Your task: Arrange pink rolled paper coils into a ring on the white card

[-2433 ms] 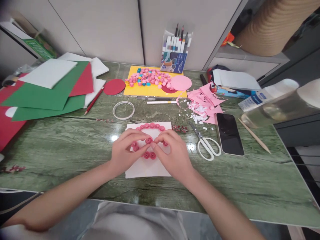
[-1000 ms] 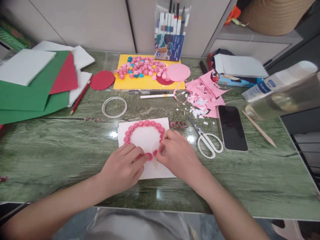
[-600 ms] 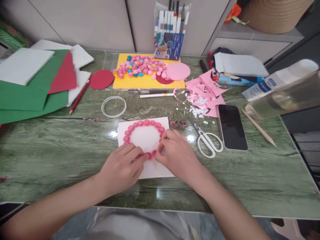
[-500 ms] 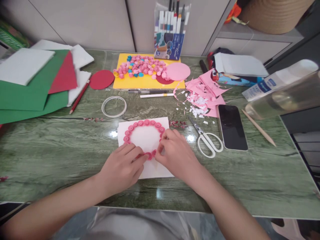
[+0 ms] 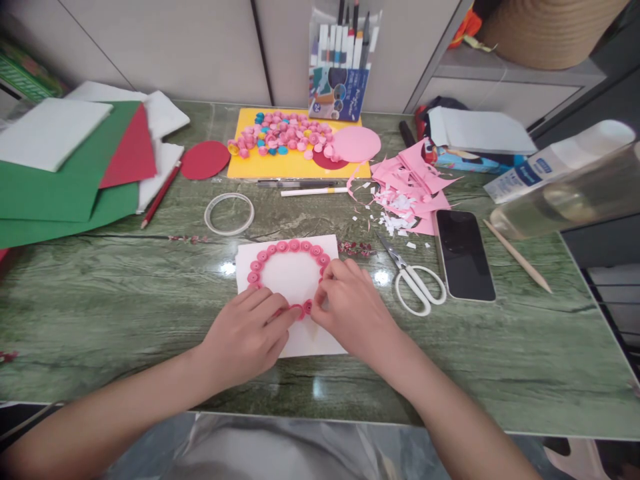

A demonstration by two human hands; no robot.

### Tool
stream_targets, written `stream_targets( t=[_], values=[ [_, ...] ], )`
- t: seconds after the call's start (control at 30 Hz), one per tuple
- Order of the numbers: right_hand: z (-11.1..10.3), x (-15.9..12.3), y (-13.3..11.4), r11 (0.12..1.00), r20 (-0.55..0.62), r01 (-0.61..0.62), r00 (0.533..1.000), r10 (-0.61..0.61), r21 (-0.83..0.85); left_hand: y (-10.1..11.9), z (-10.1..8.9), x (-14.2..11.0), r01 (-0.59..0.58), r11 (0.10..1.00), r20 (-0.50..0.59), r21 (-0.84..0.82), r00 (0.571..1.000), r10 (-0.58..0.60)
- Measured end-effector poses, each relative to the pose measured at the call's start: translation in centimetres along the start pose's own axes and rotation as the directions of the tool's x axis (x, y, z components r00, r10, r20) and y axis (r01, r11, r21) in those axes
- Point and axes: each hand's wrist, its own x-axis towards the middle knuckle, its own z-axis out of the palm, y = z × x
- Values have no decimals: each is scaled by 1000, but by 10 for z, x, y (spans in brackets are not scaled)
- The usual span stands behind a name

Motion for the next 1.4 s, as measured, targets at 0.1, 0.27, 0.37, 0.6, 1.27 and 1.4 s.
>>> stream_targets(
  t=[0.1, 0.27, 0.37, 0.6, 1.27, 1.4],
  values=[
    [0, 0, 0, 1000, 11, -4, 1000, 4, -7, 1, 1, -1, -13, 1000, 24, 2, 1000, 13],
    [0, 0, 1, 1000, 17, 0, 1000, 0, -5, 2, 3, -2, -11, 999, 78, 31, 997, 8],
    [1, 0, 2, 1000, 21, 15, 1000, -15, 13, 2, 1, -1, -17, 999, 84, 32, 996, 14],
    [-1, 1, 4, 997, -3, 35, 999, -35, 68, 3, 0, -1, -20, 999, 120, 47, 993, 15],
    [-12, 1, 9, 994, -26, -58, 998, 61, 89, -9, -4, 1, 61, 997, -39, 36, 997, -60],
    [-1, 5, 6, 996, -14, -77, 997, 78, 43, -12, -3, 1, 105, 989, -58, 106, 993, -99]
  ],
)
